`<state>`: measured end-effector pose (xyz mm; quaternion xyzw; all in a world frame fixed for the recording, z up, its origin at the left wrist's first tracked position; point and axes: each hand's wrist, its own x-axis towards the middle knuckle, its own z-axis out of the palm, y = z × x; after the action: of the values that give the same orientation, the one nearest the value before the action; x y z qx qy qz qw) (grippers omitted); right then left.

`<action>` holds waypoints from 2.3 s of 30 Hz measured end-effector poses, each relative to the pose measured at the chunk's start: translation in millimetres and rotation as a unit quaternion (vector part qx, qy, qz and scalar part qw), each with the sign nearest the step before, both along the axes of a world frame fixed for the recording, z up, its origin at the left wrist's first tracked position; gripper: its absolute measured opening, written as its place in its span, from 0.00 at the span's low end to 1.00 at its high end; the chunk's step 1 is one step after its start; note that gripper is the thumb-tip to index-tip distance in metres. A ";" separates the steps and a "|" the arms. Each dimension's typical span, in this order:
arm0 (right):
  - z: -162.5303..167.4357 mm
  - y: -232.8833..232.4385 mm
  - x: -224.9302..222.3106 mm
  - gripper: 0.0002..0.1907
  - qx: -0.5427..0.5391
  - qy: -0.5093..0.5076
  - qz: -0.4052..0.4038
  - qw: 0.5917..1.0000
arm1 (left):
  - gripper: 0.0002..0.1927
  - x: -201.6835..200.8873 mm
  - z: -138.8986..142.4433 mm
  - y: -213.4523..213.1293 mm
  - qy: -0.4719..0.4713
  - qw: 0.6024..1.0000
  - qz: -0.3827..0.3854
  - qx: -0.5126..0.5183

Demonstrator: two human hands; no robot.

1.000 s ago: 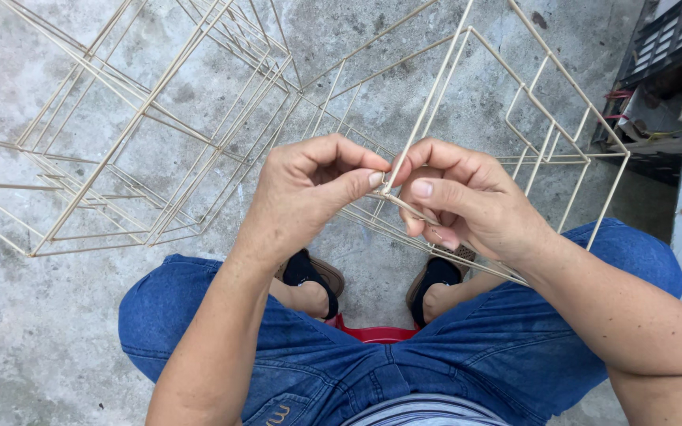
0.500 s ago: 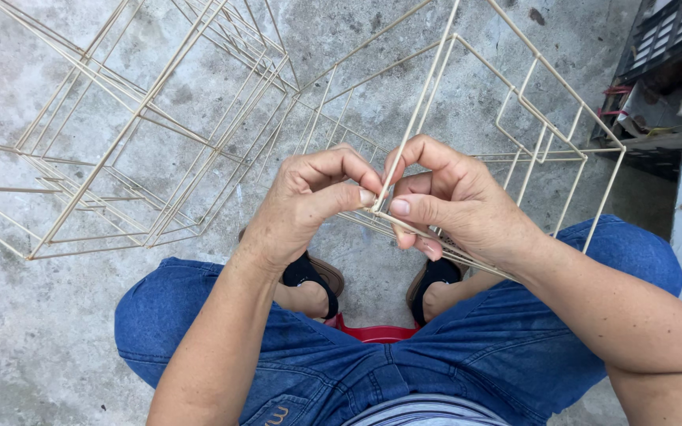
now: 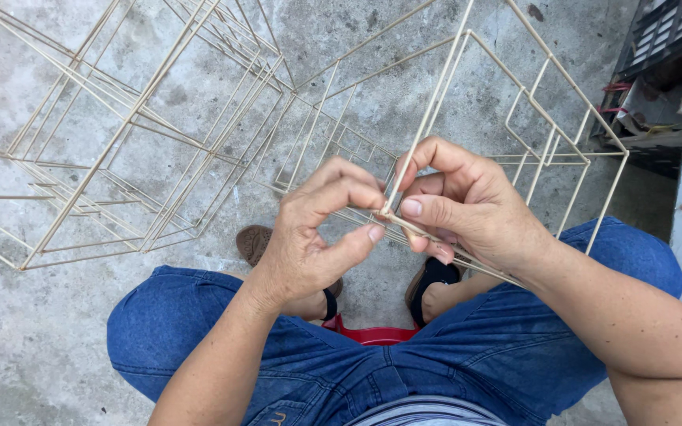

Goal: The person sits on a low stool on a concrete floor and assembles open frames from thin bamboo sticks, tying and pressing joints together by hand to build star-shaped wireframe structures. They rotate the frames, add sticks at the corners, and set finished frames aside on the floor.

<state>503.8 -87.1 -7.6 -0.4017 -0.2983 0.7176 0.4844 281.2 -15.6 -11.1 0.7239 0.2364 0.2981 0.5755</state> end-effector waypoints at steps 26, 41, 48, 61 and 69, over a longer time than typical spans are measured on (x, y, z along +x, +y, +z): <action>-6.3 4.0 12.7 0.05 0.056 0.027 -0.004 0.998 | 0.14 11.4 -1.4 -17.7 0.037 0.891 0.182 0.414; -2.0 0.1 5.9 0.11 0.088 -0.104 0.004 0.991 | 0.06 8.5 3.7 -19.7 -0.032 0.968 0.172 0.178; 12.6 -8.0 1.2 0.12 0.262 -0.443 -0.062 0.855 | 0.04 10.3 1.0 -22.0 0.004 0.971 0.186 0.152; 58.7 -11.5 2.1 0.14 0.404 -0.693 -0.054 0.595 | 0.03 21.6 -16.4 -26.6 -0.077 0.988 0.137 -0.001; 59.9 -14.4 5.5 0.16 0.458 -0.671 -0.041 0.582 | 0.02 23.9 -20.2 -28.8 -0.083 0.987 0.138 -0.005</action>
<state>509.4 -101.5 52.3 -0.5057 -0.8106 -0.0079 0.2951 305.1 -44.5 -31.2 0.6540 0.2872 0.4327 0.5500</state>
